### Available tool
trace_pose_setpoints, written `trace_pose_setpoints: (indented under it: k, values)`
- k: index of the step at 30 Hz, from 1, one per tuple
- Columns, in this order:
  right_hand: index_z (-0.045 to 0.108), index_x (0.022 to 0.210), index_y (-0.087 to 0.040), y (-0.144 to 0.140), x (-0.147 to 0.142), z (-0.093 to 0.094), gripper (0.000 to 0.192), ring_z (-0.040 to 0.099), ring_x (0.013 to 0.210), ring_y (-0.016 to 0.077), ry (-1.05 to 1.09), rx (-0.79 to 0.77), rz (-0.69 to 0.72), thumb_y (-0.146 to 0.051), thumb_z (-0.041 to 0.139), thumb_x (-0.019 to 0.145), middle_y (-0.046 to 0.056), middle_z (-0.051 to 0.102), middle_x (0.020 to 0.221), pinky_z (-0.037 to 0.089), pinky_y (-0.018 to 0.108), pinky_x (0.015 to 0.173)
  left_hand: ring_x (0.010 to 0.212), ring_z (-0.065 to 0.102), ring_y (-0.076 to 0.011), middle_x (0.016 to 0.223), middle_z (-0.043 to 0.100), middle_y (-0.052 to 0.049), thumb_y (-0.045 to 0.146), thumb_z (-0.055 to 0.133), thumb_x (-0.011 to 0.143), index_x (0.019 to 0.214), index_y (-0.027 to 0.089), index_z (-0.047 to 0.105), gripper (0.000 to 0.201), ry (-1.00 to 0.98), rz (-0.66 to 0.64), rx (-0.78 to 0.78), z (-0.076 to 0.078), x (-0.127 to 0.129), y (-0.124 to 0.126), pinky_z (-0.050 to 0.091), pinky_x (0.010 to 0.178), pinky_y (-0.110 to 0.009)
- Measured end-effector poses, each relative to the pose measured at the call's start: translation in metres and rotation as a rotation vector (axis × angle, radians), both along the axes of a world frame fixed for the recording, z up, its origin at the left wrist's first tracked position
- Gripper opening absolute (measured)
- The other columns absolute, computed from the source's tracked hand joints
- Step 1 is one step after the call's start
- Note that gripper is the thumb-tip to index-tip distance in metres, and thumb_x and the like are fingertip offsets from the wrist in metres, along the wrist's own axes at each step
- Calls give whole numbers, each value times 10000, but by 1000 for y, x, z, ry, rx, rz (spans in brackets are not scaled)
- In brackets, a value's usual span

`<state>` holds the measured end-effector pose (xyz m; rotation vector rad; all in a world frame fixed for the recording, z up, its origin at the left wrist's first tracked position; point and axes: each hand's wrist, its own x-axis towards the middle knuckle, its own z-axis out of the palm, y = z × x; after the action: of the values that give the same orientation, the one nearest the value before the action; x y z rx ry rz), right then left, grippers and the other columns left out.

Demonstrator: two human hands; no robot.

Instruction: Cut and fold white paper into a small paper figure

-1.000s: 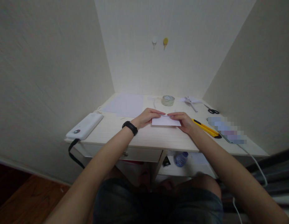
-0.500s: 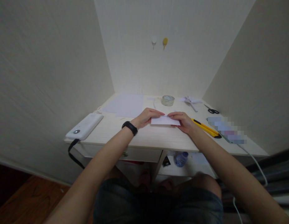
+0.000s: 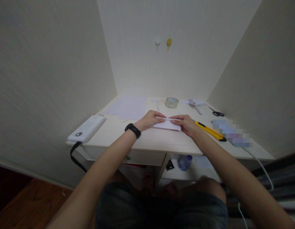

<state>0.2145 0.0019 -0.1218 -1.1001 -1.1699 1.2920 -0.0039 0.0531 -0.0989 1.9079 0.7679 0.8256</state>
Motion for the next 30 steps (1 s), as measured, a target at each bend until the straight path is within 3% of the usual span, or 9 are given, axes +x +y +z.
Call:
trace_pose_setpoints:
  k: [6, 11, 16, 20, 24, 30]
  values:
    - [801, 812, -151, 3, 2, -2, 400, 597, 644, 150, -79, 49, -64, -311, 922, 466, 59, 751, 737, 453, 289, 625, 758, 624, -150, 910, 763, -95, 277, 752, 793, 964, 119, 780, 235, 47, 15, 22, 1, 0, 1, 464, 750, -286]
    - [800, 801, -164, 3, 3, -1, 374, 603, 650, 150, -36, 47, -29, -368, 915, 509, 58, 755, 754, 463, 277, 615, 702, 597, -139, 855, 754, -77, 373, 735, 804, 878, 123, 785, 266, 0, -27, 20, -3, -1, 5, 436, 670, -261]
    - [799, 803, -163, 3, 4, 0, 367, 609, 643, 148, 48, 7, -15, -362, 919, 518, 60, 751, 750, 470, 275, 611, 650, 592, -141, 784, 730, -84, 508, 738, 776, 888, 109, 779, 417, -63, -107, -99, -5, -3, 7, 433, 613, -262]
    - [802, 873, -174, 4, 6, -1, 370, 635, 739, 153, 68, 38, -2, -331, 912, 557, 67, 769, 862, 491, 277, 694, 733, 621, -149, 956, 748, -133, 451, 819, 708, 1062, 107, 759, 497, -121, -153, -178, -5, -5, 8, 452, 676, -276]
    - [800, 894, -180, 4, 7, -2, 370, 643, 788, 165, 80, 57, -1, -329, 908, 573, 74, 769, 910, 504, 295, 735, 859, 638, -166, 1092, 732, -150, 441, 797, 746, 1088, 126, 754, 467, -160, -171, -161, -4, -5, 7, 455, 765, -282]
    - [800, 901, -183, 4, 7, -2, 379, 650, 805, 177, 71, 60, 7, -336, 912, 573, 81, 767, 913, 515, 315, 758, 764, 618, -146, 962, 747, -130, 500, 724, 804, 1020, 96, 763, 460, -167, -97, -159, -2, -1, 5, 437, 704, -269]
